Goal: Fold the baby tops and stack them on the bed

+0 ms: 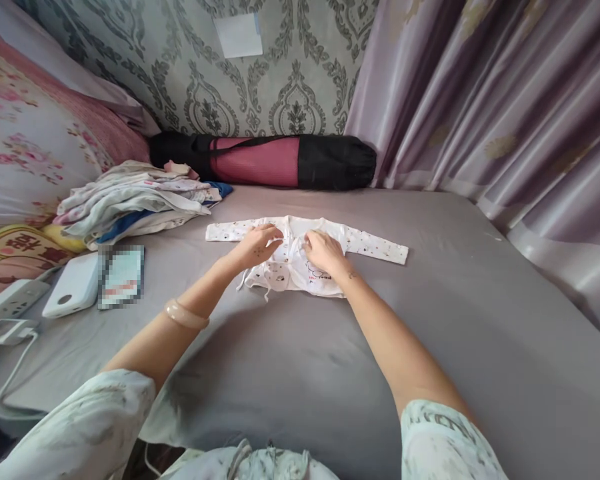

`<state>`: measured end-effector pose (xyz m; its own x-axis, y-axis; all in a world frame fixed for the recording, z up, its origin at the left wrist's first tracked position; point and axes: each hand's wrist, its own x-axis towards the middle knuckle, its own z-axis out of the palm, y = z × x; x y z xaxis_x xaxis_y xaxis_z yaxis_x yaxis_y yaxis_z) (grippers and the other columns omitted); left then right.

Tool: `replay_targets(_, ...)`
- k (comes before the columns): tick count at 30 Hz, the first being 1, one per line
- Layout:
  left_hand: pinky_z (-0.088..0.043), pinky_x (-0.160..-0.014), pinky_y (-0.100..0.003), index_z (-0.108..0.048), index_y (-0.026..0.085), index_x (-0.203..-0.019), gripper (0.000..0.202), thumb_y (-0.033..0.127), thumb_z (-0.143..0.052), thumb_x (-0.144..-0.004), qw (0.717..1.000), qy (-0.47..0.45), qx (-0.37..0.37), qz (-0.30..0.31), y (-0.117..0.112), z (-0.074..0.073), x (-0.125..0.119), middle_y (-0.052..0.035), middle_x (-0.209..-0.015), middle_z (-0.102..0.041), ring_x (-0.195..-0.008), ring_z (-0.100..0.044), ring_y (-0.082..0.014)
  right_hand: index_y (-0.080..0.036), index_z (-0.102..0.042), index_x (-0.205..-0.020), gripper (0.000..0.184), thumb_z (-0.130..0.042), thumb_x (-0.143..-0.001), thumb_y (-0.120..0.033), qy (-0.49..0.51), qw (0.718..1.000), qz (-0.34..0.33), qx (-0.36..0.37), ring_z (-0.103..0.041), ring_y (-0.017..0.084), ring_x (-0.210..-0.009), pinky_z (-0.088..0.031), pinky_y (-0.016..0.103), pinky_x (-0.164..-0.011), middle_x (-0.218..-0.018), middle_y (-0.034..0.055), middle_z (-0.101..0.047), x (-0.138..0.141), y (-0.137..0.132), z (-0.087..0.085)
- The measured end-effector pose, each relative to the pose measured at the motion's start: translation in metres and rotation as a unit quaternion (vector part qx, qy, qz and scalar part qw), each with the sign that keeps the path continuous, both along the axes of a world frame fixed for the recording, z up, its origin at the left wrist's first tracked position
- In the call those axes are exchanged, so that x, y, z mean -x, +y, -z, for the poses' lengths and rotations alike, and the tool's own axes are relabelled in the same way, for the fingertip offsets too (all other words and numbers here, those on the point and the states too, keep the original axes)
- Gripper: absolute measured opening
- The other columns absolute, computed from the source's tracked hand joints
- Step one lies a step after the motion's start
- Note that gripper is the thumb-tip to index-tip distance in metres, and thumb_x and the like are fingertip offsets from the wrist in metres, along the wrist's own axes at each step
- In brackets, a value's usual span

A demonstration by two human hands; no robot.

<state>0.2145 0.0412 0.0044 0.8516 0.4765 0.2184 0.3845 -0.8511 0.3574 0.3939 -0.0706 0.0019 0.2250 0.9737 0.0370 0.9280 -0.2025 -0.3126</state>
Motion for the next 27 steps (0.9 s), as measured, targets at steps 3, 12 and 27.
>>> replay_targets(3,-0.048,-0.083,-0.031,-0.067,0.017,-0.09,0.021,0.018,-0.046,-0.087,0.996,-0.004,0.038,0.078,-0.037,-0.003,0.012,-0.0086,-0.09,-0.067,-0.086,-0.063,-0.0193,-0.022,-0.064,-0.092,0.014,-0.053,-0.088,-0.03,0.082,0.994,-0.04,0.062,-0.063,0.02,-0.092,-0.043,0.025,-0.074,-0.097,0.0046,-0.07,0.025,-0.016,-0.009)
replay_targets(12,-0.049,-0.077,-0.029,-0.067,0.016,-0.091,0.034,0.043,-0.075,-0.072,0.996,0.078,0.039,-0.033,-0.069,0.017,0.03,-0.0106,-0.096,-0.066,-0.091,-0.063,-0.0239,-0.019,-0.058,-0.097,0.026,-0.064,-0.075,-0.031,0.073,0.989,0.0,0.125,-0.061,0.018,-0.084,-0.037,0.023,-0.059,-0.1,0.006,-0.068,0.053,-0.03,-0.013)
replay_targets(27,-0.046,-0.088,-0.033,-0.069,0.011,-0.104,0.03,0.024,-0.044,-0.094,0.971,0.184,-0.044,-0.146,-0.106,0.004,0.018,-0.0162,-0.106,-0.067,-0.102,-0.063,-0.0272,-0.018,-0.069,-0.08,0.014,-0.058,-0.086,-0.023,0.132,0.99,-0.012,0.04,-0.06,0.015,-0.077,-0.038,0.021,-0.066,-0.079,0.0027,-0.069,0.039,-0.032,0.004)
